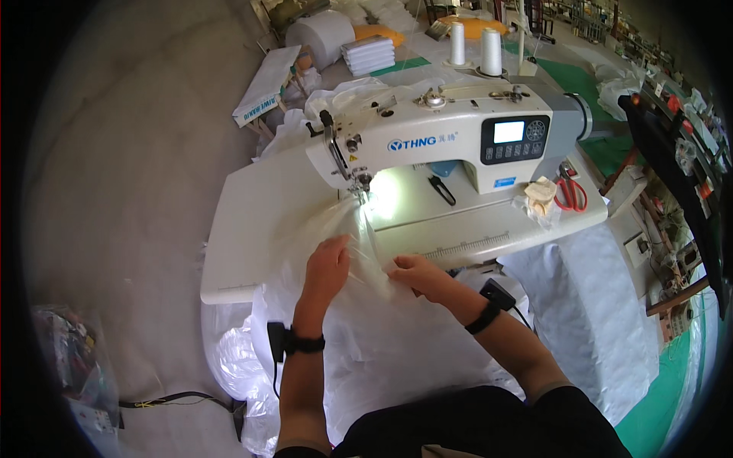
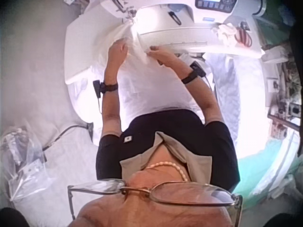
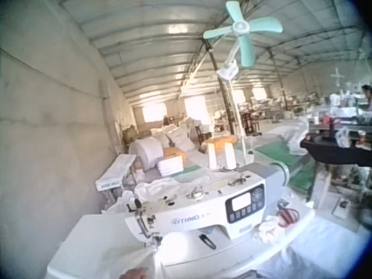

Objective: Sewing together large white plastic sheets using an industrial sewing machine.

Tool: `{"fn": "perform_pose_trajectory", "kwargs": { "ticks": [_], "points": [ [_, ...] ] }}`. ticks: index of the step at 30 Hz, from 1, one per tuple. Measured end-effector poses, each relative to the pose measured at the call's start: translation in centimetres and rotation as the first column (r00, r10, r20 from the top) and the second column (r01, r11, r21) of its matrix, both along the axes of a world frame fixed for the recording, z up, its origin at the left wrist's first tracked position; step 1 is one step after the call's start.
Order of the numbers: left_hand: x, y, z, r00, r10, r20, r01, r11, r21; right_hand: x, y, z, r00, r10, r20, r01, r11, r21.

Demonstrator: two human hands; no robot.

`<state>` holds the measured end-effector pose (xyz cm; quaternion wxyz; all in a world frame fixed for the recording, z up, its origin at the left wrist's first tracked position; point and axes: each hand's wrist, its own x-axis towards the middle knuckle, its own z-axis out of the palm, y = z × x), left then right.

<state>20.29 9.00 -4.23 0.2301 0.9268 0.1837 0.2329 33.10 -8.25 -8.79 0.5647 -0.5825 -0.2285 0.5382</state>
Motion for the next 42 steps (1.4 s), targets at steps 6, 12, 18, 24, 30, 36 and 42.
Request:
{"fn": "perform_pose_trajectory", "kwargs": {
  "ticks": [6, 12, 18, 24, 30, 36, 42],
  "points": [
    [-5.3, -10.1, 0.4, 0.996, -0.089, -0.001, 0.087, 0.964, 0.25, -3.5, -5.3, -2.5, 0.953, -0.007, -0.303, 0.033, 0.996, 0.079],
    [-6.3, -14.5, -0.7, 0.988, 0.005, -0.154, 0.039, 0.959, 0.282, -6.4, -6.8, -3.2, 0.902, -0.096, -0.421, 0.184, 0.967, 0.174],
    [-6.7, -14.6, -0.4, 0.993, 0.006, -0.116, -0.03, 0.979, -0.202, -7.6, -7.7, -2.6, 0.913, -0.23, -0.336, 0.288, 0.949, 0.131],
    [-6.1, -16.0, -0.6, 0.976, -0.059, -0.211, -0.026, 0.925, -0.378, -7.8, -6.8, -1.8, 0.951, -0.261, -0.168, 0.289, 0.942, 0.173],
    [-8.2, -13.1, -2.3, 0.979, -0.015, -0.205, -0.021, 0.985, -0.173, -8.8, -6.1, -3.0, 0.715, -0.252, 0.653, 0.22, 0.967, 0.132],
    [-13.9, -5.9, -4.6, 0.964, 0.263, -0.028, -0.253, 0.949, 0.189, -10.0, -3.8, -4.8, 0.305, 0.033, 0.952, -0.019, 0.999, -0.028],
    [-20.0, -4.2, -8.7, 0.864, 0.498, -0.081, -0.459, 0.842, 0.284, -9.9, 1.3, -4.8, -0.091, -0.145, 0.985, -0.124, 0.983, 0.133]
  ]
}}
